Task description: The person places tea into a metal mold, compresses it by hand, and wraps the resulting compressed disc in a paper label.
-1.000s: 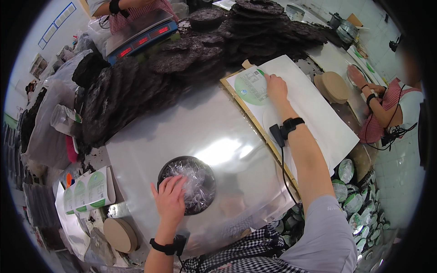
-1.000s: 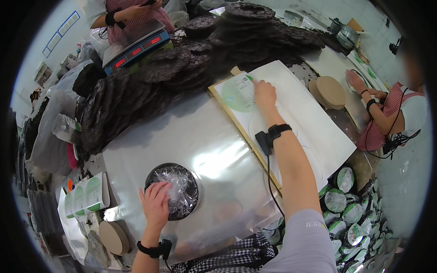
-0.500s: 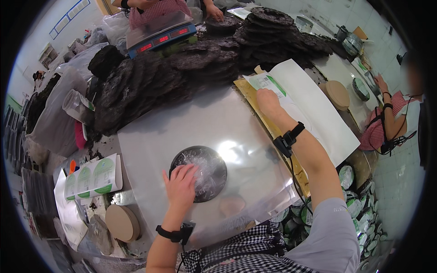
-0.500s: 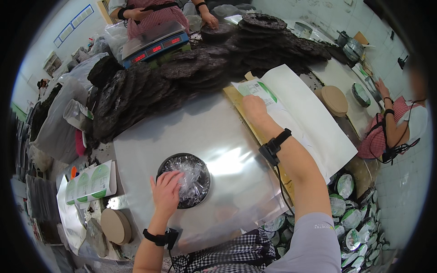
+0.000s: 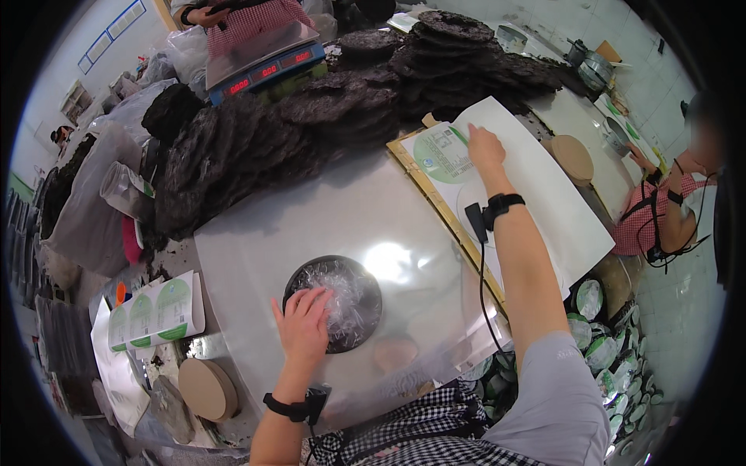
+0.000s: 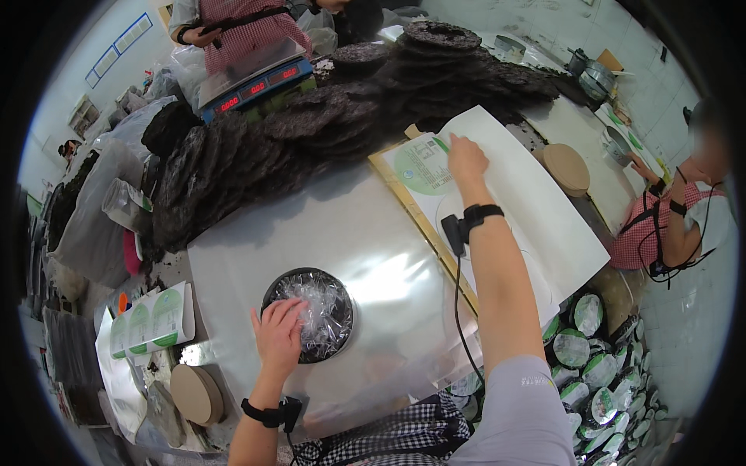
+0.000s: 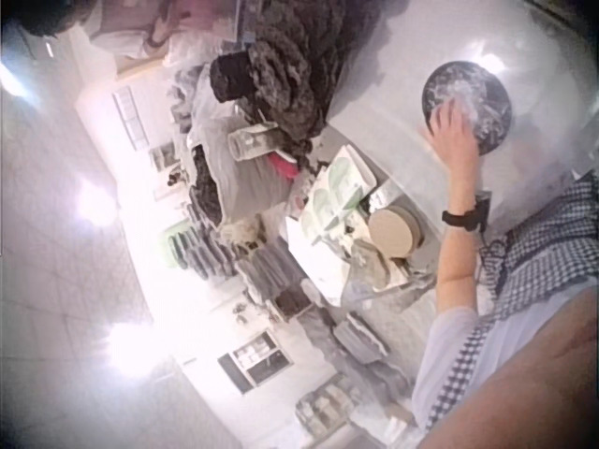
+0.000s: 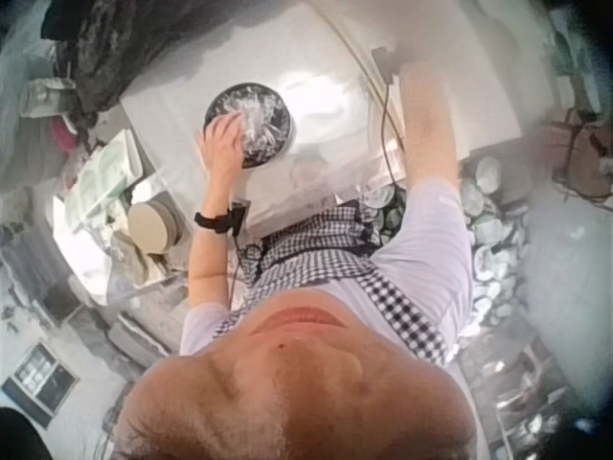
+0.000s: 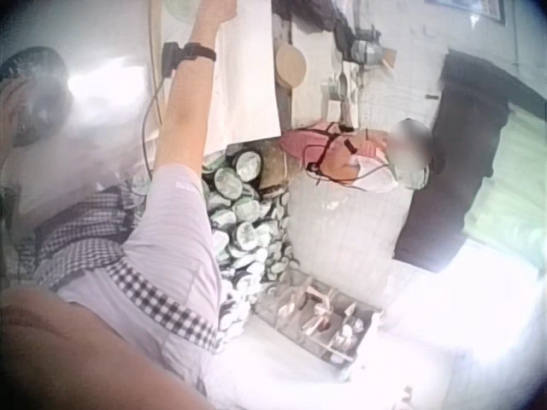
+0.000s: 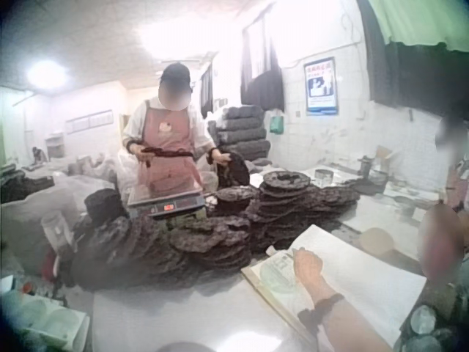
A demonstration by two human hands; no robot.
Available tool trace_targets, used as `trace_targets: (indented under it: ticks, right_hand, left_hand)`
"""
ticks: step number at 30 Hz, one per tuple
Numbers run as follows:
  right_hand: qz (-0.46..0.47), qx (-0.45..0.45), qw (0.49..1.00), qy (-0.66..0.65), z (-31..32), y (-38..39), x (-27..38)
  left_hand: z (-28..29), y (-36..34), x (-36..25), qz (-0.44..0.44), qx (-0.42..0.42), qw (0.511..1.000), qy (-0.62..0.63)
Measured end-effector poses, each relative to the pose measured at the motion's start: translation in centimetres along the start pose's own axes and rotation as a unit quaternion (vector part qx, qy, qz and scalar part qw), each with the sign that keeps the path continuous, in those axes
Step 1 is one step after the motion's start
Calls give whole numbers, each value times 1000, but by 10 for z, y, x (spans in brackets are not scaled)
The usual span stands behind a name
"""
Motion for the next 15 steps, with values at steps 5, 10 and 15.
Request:
trace_targets:
  ticks: [5,10,15]
  right_hand:
    - [-53,-6,998,-42,-47,5,-27]
    - [-16,-75,987,-144,-47,12,-24]
    - [59,-114,991,-41,-40,23,-18]
  left_hand:
    - [-1,0,0,-4,-4,1000,-6]
    - [-1,-1,0,-1,-7,1000,-13]
    - [5,4,-4,14,-31,999,-26]
Point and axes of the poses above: each hand's wrist, its own y-axis away from the middle knuckle, its own z-axis out of the back of the hand, x = y × z, the point moved 2 cm from there along -y, towards the middle knuckle, and after that the axes turned 7 degrees about x, right-handed, at the moved point
